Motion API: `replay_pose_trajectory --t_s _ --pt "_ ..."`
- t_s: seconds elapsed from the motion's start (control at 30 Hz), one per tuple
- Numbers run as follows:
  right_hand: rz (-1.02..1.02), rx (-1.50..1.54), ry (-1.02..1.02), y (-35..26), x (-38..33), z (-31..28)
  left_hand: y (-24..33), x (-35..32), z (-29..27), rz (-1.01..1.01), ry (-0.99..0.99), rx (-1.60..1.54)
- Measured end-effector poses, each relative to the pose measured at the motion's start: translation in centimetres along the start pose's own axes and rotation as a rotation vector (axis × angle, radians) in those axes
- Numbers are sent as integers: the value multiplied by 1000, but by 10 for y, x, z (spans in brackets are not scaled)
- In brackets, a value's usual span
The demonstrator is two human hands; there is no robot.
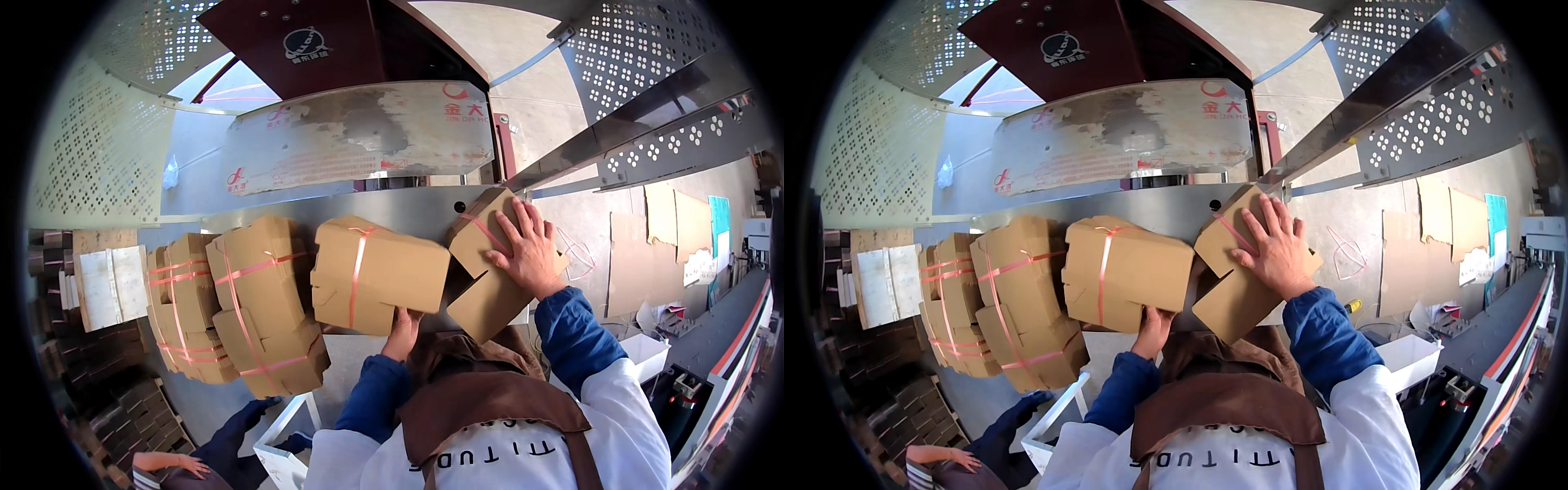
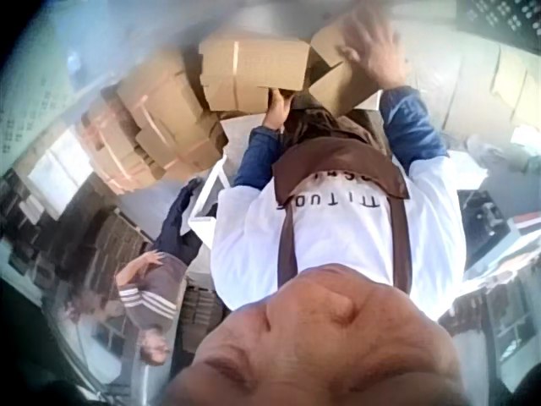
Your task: The person stacks flat cardboard pieces, places them into a strapping machine, and secures them with pink plastic straps. They then remove the bundles and place them on a table, repeating the process with another stack of cardboard.
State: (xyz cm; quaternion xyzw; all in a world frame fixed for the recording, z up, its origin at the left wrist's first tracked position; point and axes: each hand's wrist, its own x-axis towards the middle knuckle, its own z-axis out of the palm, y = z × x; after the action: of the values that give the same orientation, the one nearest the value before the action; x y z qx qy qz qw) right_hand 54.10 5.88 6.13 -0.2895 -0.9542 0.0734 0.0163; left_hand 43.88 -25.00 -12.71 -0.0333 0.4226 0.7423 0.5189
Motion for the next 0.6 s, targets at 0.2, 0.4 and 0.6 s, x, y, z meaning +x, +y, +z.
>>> replay_pose_trajectory --t_s 0.2,0.4,0.6 --pt "137 74 37 -2 -8 3 30 12 75 -180 136 438" --pt "309 114 120 2 -17 11 172 -48 120 164 -55 1169" --pt "492 235 216 -5 -33 11 324 80 123 62 -296 1997"
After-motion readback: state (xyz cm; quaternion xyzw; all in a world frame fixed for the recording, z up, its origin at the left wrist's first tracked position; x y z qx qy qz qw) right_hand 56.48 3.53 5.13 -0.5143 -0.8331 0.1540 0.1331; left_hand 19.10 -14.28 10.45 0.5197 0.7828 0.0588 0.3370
